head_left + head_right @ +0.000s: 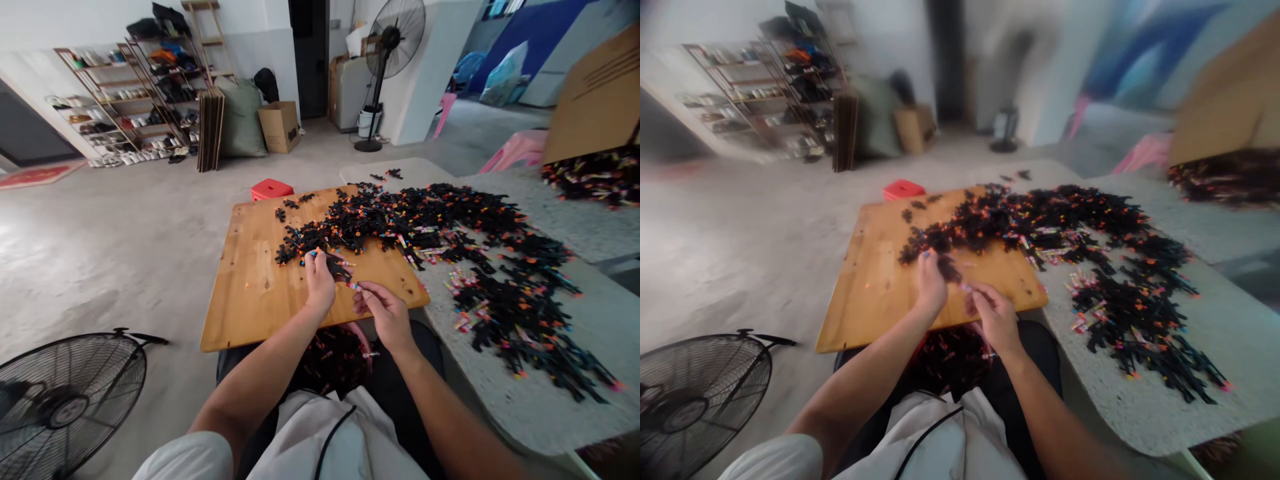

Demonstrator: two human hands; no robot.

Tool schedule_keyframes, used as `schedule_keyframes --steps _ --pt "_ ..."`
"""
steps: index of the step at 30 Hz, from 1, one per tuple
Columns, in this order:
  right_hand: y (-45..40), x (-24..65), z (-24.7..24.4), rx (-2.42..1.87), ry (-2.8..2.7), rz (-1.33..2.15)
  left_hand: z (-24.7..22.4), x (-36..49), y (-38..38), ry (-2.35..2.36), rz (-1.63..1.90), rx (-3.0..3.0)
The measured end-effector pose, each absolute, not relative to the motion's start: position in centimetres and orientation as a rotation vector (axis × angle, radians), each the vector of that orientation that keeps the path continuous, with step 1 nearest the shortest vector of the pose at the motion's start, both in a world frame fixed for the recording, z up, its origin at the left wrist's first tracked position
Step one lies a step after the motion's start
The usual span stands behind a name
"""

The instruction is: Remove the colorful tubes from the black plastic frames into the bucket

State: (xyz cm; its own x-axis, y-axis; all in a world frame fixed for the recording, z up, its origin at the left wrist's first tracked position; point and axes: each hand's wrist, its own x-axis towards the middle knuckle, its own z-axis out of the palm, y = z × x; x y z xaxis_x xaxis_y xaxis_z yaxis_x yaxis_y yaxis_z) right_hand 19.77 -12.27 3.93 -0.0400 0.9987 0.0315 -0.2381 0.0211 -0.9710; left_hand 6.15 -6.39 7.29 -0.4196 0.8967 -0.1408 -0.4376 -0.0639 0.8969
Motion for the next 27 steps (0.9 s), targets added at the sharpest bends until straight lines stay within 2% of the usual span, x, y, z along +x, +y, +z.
schedule_keyframes --steps 27 --pt "-12.9 19.5 3.2 -1.047 -1.061 1.28 6.1 6.1 -6.9 1.208 1.689 0.598"
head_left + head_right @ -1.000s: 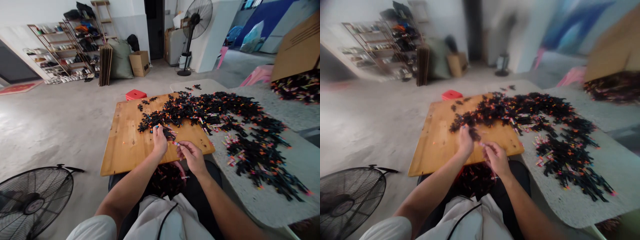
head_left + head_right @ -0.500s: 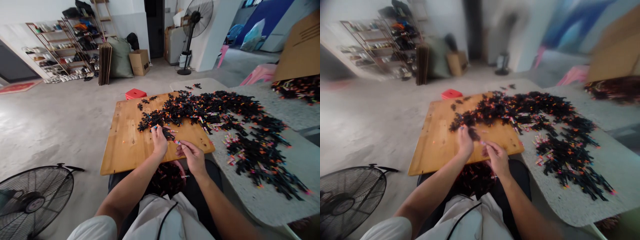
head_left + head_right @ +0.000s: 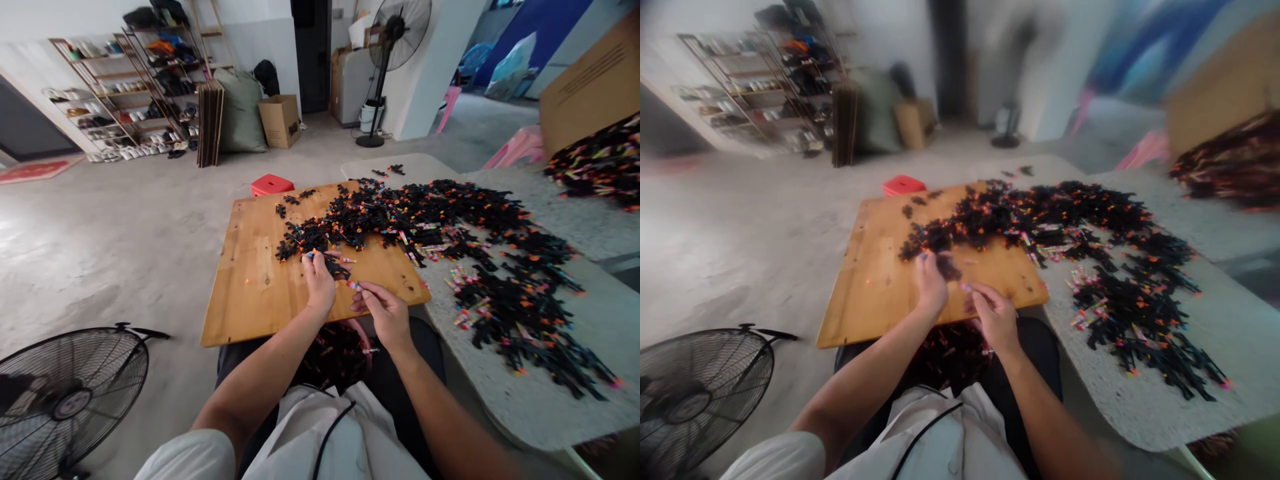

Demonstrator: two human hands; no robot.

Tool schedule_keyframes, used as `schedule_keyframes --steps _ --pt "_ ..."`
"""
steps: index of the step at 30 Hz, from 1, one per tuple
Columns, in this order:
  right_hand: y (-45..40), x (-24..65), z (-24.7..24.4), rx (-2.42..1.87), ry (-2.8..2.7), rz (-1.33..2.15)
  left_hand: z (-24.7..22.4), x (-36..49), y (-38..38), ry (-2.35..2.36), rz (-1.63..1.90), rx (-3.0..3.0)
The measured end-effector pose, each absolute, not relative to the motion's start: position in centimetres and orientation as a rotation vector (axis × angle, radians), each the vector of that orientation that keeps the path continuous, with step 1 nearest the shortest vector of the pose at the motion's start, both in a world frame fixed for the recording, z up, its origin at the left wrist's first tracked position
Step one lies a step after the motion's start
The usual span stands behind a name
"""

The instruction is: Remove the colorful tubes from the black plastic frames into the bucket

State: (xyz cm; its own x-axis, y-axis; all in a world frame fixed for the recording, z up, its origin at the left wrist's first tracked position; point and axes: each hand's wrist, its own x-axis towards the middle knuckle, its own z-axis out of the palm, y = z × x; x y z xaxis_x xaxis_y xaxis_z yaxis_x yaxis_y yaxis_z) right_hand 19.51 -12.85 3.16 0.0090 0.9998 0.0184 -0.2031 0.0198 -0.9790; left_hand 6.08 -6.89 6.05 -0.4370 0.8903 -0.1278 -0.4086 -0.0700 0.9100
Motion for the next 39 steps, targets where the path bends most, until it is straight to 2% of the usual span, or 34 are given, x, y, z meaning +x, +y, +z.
schedule_keyframes --steps 27,34,39 --pt "-13.1 18.1 3.1 -1.09 -0.998 1.212 6.6 6.3 -6.9 1.263 1.738 0.585" --pt "-13.2 16.8 3.2 -1.063 -0.737 1.283 6.9 6.4 -7.5 1.357 1.754 0.565" --pt "-13.4 16.9 3.3 -1.114 -0.923 1.185 7.1 6.1 -7.8 1.389 1.745 0.593"
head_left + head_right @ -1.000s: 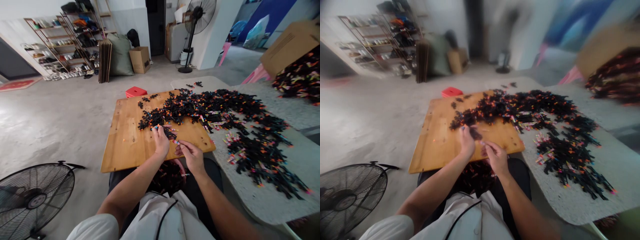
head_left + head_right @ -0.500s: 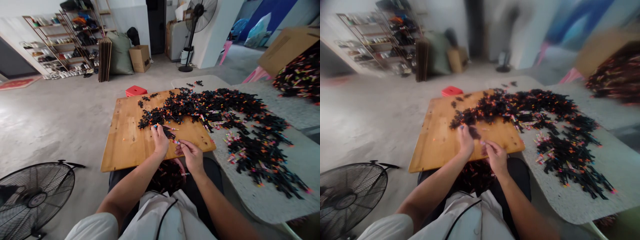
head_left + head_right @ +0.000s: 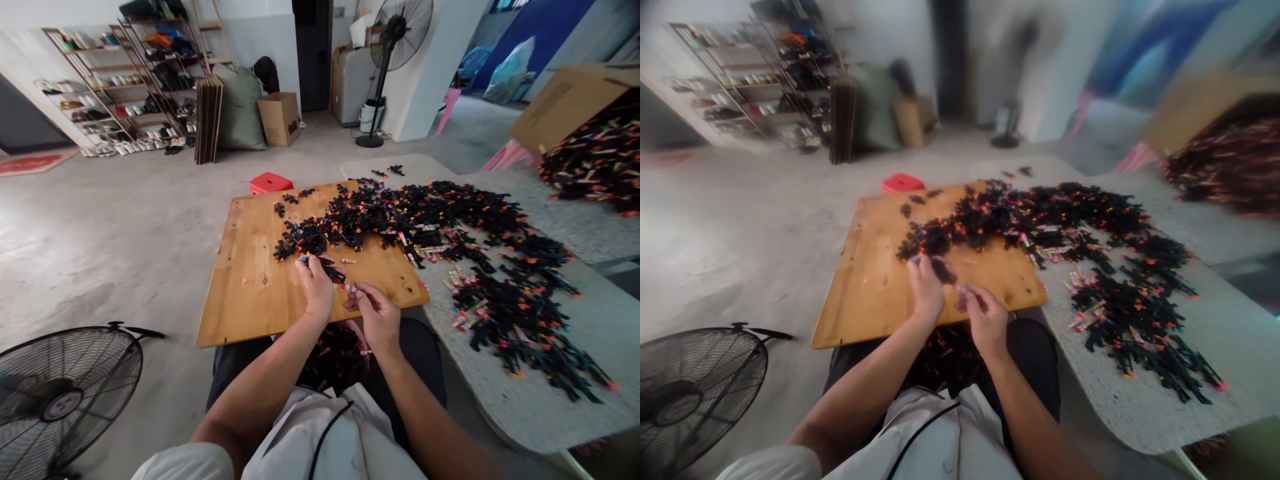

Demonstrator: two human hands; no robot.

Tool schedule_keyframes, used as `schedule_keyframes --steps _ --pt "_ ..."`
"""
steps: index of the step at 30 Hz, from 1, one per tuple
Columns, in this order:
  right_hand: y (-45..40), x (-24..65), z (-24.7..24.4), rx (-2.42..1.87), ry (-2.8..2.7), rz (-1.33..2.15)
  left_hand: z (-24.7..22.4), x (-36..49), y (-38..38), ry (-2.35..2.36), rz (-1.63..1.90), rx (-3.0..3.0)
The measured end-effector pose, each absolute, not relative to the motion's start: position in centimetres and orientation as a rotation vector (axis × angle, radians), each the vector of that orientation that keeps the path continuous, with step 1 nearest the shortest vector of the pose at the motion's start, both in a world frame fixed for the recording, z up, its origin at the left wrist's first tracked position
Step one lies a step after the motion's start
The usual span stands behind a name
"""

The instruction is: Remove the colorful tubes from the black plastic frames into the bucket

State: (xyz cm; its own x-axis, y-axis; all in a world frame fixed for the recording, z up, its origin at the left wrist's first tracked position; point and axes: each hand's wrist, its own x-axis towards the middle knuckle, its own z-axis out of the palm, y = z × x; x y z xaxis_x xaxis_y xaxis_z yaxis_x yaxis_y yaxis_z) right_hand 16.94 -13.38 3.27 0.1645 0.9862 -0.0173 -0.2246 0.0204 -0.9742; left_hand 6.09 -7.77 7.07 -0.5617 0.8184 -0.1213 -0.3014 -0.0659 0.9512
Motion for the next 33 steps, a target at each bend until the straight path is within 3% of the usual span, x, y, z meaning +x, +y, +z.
schedule_keyframes --steps 8,21,28,31,33 --pt "-13.1 16.7 3.5 -0.992 -0.58 1.476 7.4 6.1 -8.4 1.334 1.764 0.65" --pt "-14.1 15.0 2.9 -1.006 -0.479 1.389 6.2 5.5 -9.5 1.352 1.689 0.649" --pt "-15.5 20.2 0.1 -1.186 -1.23 1.693 2.1 -2.8 -10.9 1.653 1.451 0.975" --pt "-15.0 21.7 -0.8 -1.242 -1.728 1.801 1.0 -5.7 -8.1 1.83 1.162 1.607" --pt "-13.3 21.7 -0.7 -1.285 -1.989 1.651 0.5 -6.1 -5.5 1.745 0.904 2.092"
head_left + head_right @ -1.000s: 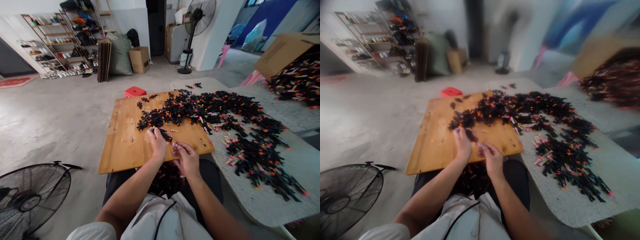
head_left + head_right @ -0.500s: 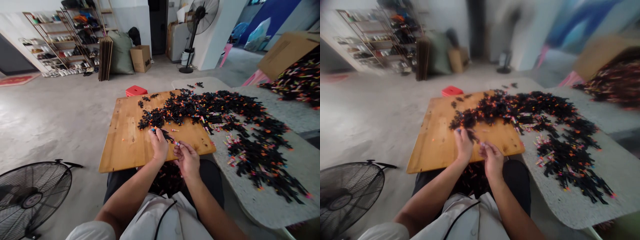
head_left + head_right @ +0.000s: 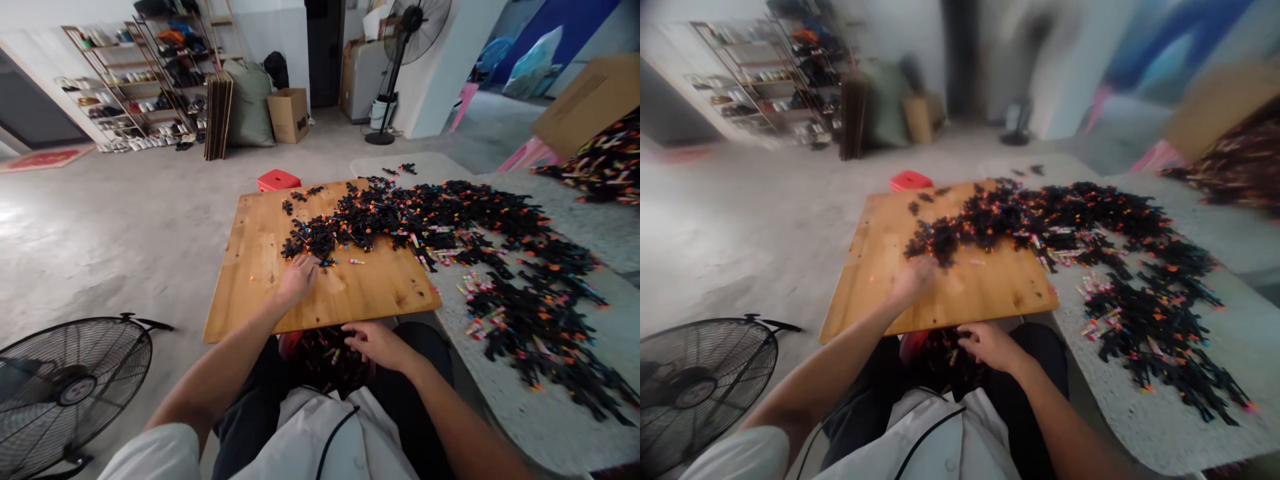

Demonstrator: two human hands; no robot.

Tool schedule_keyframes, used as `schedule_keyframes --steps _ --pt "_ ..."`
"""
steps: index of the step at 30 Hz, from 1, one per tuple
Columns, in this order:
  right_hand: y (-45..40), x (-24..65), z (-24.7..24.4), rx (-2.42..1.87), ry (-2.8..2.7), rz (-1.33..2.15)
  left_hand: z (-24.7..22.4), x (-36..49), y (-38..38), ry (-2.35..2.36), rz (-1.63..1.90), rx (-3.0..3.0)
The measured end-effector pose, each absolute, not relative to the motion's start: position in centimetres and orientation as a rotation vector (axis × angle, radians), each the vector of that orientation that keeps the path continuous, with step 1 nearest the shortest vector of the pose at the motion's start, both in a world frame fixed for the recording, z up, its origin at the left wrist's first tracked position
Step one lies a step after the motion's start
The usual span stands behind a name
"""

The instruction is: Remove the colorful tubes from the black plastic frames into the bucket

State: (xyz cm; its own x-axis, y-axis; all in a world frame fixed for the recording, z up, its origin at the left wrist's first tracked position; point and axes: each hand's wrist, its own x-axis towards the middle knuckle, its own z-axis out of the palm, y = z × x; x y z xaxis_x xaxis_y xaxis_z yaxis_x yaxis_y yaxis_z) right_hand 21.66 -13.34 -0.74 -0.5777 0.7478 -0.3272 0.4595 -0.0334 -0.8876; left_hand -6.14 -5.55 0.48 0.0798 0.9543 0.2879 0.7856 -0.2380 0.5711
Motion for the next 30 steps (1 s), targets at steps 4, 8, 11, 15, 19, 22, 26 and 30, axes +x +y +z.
schedule_keyframes --steps 4,8,11,15,19,22,26,30 --pt "-7.1 20.5 0.7 -1.504 -2.094 0.827 -0.2 -4.7 -1.4 1.679 0.373 2.629" --pt "-1.4 19.3 1.3 -1.703 -2.228 0.384 -0.8 -4.0 0.1 1.614 0.138 2.819" --pt "0.2 18.7 0.6 -1.746 -2.356 0.335 -1.0 -4.6 -0.1 1.454 0.357 2.781" --pt "-0.5 18.2 -0.7 -1.716 -2.204 0.465 -0.6 -5.1 -1.2 1.424 1.033 2.005" --pt "-3.5 16.7 -1.1 -1.466 -1.714 1.011 0.2 -3.7 -2.3 1.485 1.419 1.205" --pt "-6.5 14.8 -0.5 -1.227 -1.433 1.333 1.1 -2.0 -2.9 1.234 1.542 0.589" --pt "-9.1 13.3 0.9 -1.108 -1.304 1.395 2.4 -0.1 -3.9 1.053 1.624 0.321" --pt "-9.7 13.5 1.3 -1.096 -1.266 1.405 3.2 0.9 -4.7 1.099 1.694 0.323"
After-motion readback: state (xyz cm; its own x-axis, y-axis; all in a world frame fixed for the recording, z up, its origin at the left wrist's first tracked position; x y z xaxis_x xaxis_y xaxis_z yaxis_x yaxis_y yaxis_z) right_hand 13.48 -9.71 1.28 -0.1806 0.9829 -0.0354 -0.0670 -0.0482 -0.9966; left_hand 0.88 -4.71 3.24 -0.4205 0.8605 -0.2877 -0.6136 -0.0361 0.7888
